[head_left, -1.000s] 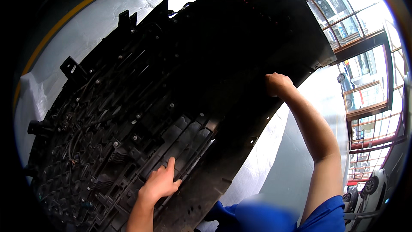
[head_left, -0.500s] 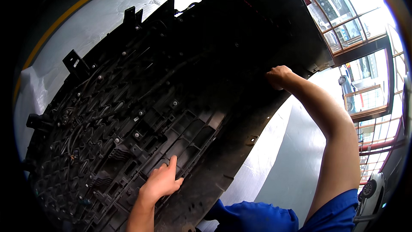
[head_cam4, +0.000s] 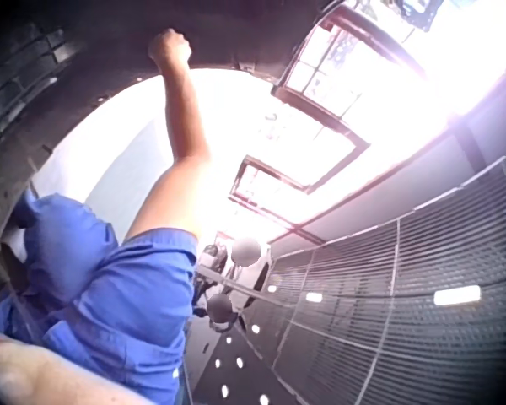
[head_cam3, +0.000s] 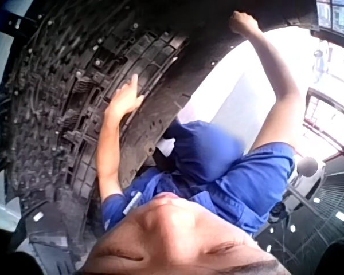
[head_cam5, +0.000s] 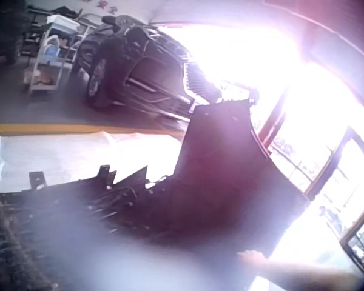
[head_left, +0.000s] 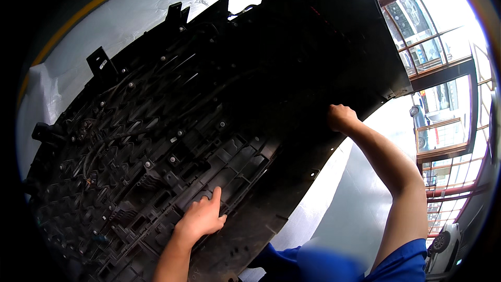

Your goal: The person uses a screwdriver to remove screws and clips from a large black plastic car part, likely a bumper or underbody panel, in a workshop. The person repeatedly pries and detaches sections of the panel while handling attached wiring harnesses.

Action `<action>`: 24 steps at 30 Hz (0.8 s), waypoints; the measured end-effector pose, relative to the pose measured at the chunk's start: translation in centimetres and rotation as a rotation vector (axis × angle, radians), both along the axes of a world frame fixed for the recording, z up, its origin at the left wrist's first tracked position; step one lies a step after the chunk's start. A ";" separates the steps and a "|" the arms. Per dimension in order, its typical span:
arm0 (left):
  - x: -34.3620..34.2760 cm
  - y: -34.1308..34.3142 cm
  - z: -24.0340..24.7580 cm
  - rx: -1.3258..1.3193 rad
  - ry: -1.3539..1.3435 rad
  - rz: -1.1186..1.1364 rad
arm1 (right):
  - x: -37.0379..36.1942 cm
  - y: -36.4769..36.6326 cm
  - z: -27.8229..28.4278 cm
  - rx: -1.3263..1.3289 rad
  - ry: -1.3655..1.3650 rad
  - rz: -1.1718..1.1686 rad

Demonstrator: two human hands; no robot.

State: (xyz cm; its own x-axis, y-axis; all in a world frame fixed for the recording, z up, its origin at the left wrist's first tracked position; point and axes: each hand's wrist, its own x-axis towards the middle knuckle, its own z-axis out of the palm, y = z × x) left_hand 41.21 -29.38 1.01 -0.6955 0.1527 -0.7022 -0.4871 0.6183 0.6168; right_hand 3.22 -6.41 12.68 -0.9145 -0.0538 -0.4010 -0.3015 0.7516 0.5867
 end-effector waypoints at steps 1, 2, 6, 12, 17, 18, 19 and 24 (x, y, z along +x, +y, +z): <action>0.0 -0.1 0.1 0.002 0.000 0.005 | 0.1 -0.5 0.3 0.026 0.002 0.025; 0.0 -0.2 0.2 0.004 0.000 0.004 | -0.3 -1.3 0.6 0.013 -0.006 -0.020; -0.3 0.1 0.2 0.019 0.007 0.003 | -5.7 -0.2 0.8 0.155 -0.355 0.155; 0.0 0.6 0.1 0.008 0.029 0.012 | -8.8 2.9 -0.2 0.396 -0.467 0.430; 0.1 0.6 0.0 -0.009 0.034 0.025 | -8.6 2.5 0.5 0.280 -0.282 0.342; 0.1 0.7 0.2 -0.009 0.029 0.027 | -8.2 1.9 0.9 0.328 -0.279 0.333; 0.0 0.6 0.4 -0.010 0.023 0.030 | -8.0 1.8 1.0 0.331 -0.278 0.358; -0.2 0.8 0.9 -0.002 0.005 0.031 | -7.5 2.9 1.1 0.425 -0.251 0.521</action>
State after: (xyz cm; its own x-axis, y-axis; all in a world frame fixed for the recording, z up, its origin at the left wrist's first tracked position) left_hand 41.00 -28.63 1.89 -0.7033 0.1297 -0.6989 -0.5026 0.6046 0.6179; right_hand -4.32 -3.48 13.79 -0.6895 -0.2507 -0.6795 -0.7235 0.1946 0.6623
